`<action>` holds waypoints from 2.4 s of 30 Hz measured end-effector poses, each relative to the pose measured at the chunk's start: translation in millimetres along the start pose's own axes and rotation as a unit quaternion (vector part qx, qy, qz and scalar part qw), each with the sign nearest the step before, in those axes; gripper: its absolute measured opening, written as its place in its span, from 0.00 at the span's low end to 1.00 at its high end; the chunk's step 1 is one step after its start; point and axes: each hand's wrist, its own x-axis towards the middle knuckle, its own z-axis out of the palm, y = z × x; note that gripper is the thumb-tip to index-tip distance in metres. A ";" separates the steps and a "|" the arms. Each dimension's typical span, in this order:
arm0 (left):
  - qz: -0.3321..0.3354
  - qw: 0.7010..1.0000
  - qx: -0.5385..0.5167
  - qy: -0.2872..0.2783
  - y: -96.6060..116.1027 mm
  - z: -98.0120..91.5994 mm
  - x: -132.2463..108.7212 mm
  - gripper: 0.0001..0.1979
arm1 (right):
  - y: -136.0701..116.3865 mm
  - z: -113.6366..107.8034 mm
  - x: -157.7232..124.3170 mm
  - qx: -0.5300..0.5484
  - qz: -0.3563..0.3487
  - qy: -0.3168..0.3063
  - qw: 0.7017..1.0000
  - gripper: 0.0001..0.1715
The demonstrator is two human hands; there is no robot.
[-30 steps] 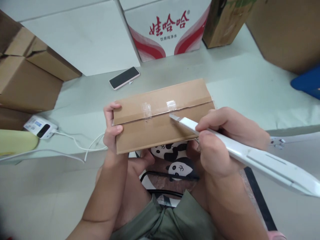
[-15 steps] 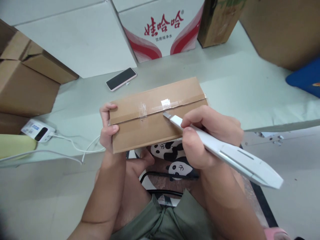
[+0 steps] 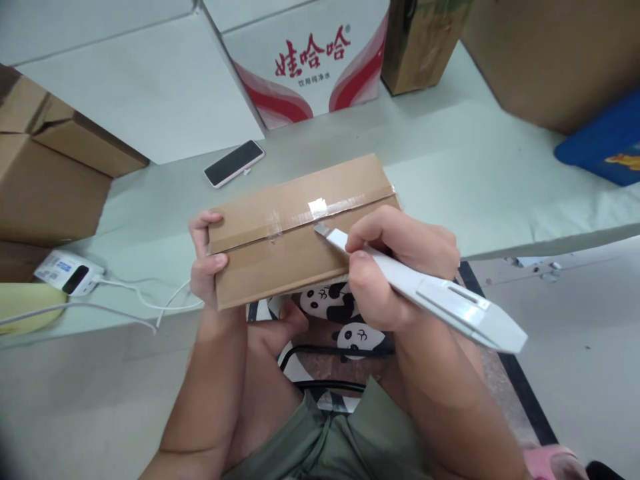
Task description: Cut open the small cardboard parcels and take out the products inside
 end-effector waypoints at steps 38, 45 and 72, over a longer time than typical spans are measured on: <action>-0.032 0.999 -0.042 -0.008 -1.3 -4.8 0.0 0.26 | -3.2 13.0 -7.4 -0.077 0.039 0.092 0.992 0.04; -0.032 0.999 -0.017 -0.015 -0.5 -4.4 -2.3 0.26 | 6.4 13.8 -14.3 -0.062 0.031 0.129 0.989 0.07; -0.018 0.999 -0.034 -0.003 -2.5 -18.1 -3.2 0.27 | 67.8 9.7 -2.7 0.179 0.259 0.296 0.902 0.15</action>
